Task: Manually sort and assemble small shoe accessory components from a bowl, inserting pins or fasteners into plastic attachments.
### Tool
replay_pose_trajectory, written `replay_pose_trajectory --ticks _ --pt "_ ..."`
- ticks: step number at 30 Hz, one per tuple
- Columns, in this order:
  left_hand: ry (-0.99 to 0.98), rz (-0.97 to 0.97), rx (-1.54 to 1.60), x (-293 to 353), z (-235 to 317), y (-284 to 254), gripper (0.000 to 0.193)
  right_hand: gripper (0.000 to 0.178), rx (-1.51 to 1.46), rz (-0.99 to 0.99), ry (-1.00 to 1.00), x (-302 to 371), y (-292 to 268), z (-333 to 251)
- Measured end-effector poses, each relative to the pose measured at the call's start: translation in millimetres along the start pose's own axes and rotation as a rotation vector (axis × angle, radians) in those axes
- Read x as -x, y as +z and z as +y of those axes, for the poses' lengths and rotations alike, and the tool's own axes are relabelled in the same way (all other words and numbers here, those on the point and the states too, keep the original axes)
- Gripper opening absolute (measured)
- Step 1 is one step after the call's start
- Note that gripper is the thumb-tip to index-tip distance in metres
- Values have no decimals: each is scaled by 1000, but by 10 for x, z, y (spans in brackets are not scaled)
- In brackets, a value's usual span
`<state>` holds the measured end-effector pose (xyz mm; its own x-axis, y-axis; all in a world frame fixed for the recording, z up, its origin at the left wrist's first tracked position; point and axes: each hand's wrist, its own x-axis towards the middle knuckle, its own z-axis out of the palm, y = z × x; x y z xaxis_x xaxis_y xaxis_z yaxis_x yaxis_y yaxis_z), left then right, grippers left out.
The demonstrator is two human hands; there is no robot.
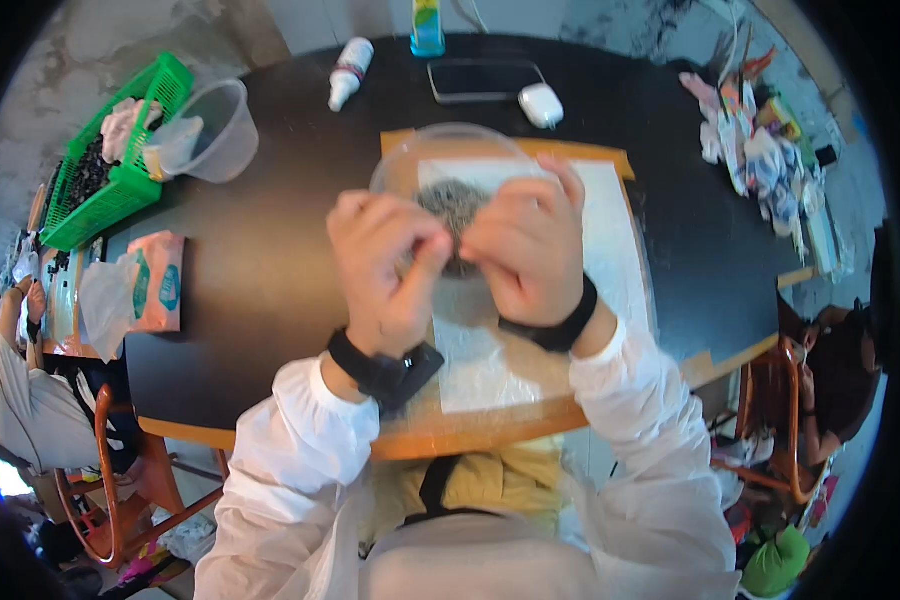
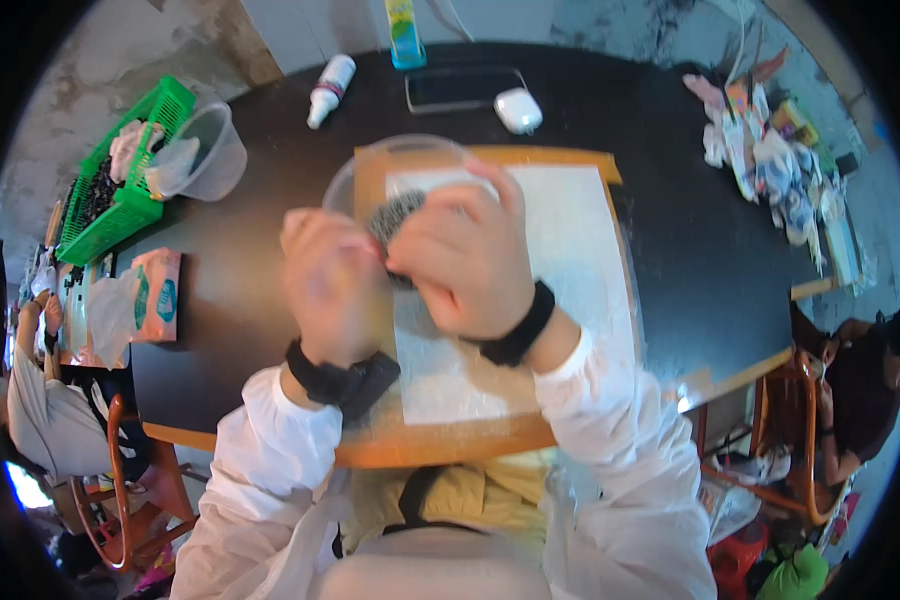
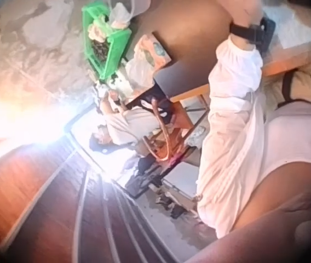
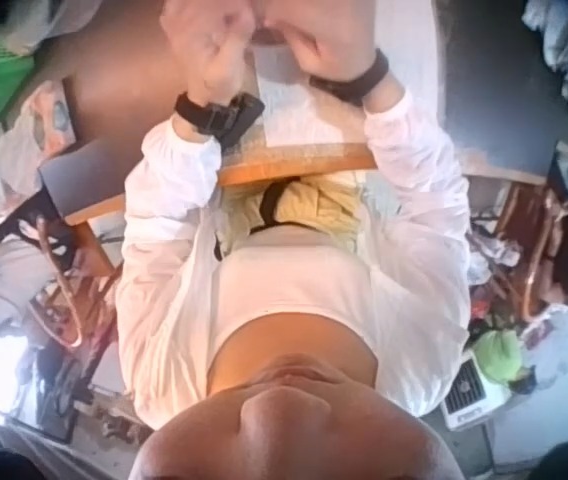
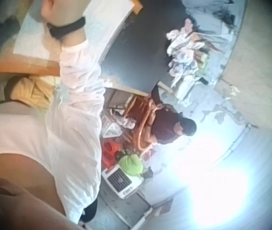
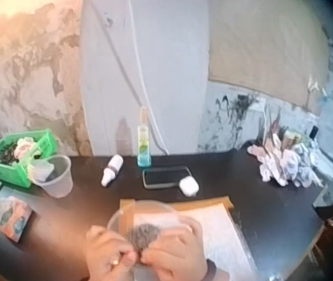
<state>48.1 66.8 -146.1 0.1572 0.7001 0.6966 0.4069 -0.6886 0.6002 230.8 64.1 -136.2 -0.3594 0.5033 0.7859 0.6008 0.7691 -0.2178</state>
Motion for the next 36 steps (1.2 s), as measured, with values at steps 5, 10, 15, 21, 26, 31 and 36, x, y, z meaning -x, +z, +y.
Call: replay_pose_trajectory --ticks 5,10,15,21,26,31,36 --pt "-41 0 1 -16 5 4 23 13 36 19 25 -62 44 -35" --pt "152 31 -167 -18 47 35 11 16 -30 -66 105 -90 -50 8" --pt "151 132 -146 -25 53 185 18 30 -108 -114 73 -21 -102 105" --pt "175 159 -103 -4 43 140 20 26 -114 -27 96 9 16 76" --pt "159 156 -94 24 60 105 14 20 -64 -61 75 16 22 43" --pt "-37 53 103 10 68 114 6 13 11 -64 1 -8 5 27" --pt "-52 15 83 -22 70 64 8 10 49 -55 -12 15 29 69"
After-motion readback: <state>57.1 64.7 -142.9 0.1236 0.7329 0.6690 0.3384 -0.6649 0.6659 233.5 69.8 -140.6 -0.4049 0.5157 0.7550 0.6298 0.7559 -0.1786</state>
